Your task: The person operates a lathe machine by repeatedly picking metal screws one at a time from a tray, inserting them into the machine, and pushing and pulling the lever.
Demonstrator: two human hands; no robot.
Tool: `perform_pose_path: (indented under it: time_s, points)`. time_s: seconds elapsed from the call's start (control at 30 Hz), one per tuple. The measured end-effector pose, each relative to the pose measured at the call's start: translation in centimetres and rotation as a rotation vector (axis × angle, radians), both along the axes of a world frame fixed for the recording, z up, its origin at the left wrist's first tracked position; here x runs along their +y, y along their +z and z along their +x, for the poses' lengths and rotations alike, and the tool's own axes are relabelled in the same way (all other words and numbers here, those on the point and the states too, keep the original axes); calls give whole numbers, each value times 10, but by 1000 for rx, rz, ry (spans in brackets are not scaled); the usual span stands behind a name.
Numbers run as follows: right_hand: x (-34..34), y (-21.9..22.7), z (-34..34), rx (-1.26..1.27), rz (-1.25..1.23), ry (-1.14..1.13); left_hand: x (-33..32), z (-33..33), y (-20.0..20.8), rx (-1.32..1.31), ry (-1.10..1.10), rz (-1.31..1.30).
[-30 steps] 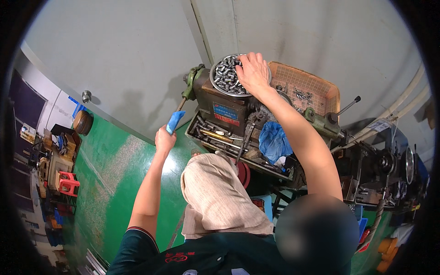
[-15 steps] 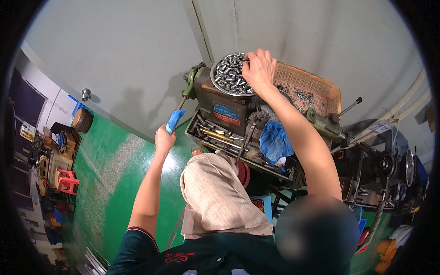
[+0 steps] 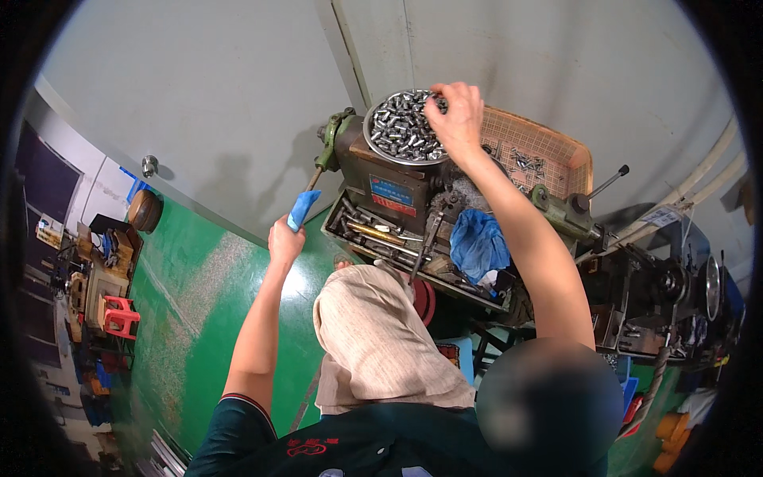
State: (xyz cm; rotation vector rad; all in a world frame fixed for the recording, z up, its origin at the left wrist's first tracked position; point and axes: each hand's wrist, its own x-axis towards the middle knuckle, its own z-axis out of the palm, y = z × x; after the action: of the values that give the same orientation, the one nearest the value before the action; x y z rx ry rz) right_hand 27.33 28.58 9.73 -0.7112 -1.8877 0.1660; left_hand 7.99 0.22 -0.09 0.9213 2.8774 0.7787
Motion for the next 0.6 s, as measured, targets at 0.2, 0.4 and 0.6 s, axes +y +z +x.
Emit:
perform_pose_path:
  time_s: [0.2,0.4,0.6]
  points:
    - [38,6,44,339,-329,135,0,1,-1,0,5,21]
    - [56,-51,78,-28,-551,-23,0,-1,-2,-11,9,25]
    - [54,-89,73,-377,-710,70,0,0,-2,1,-10,37]
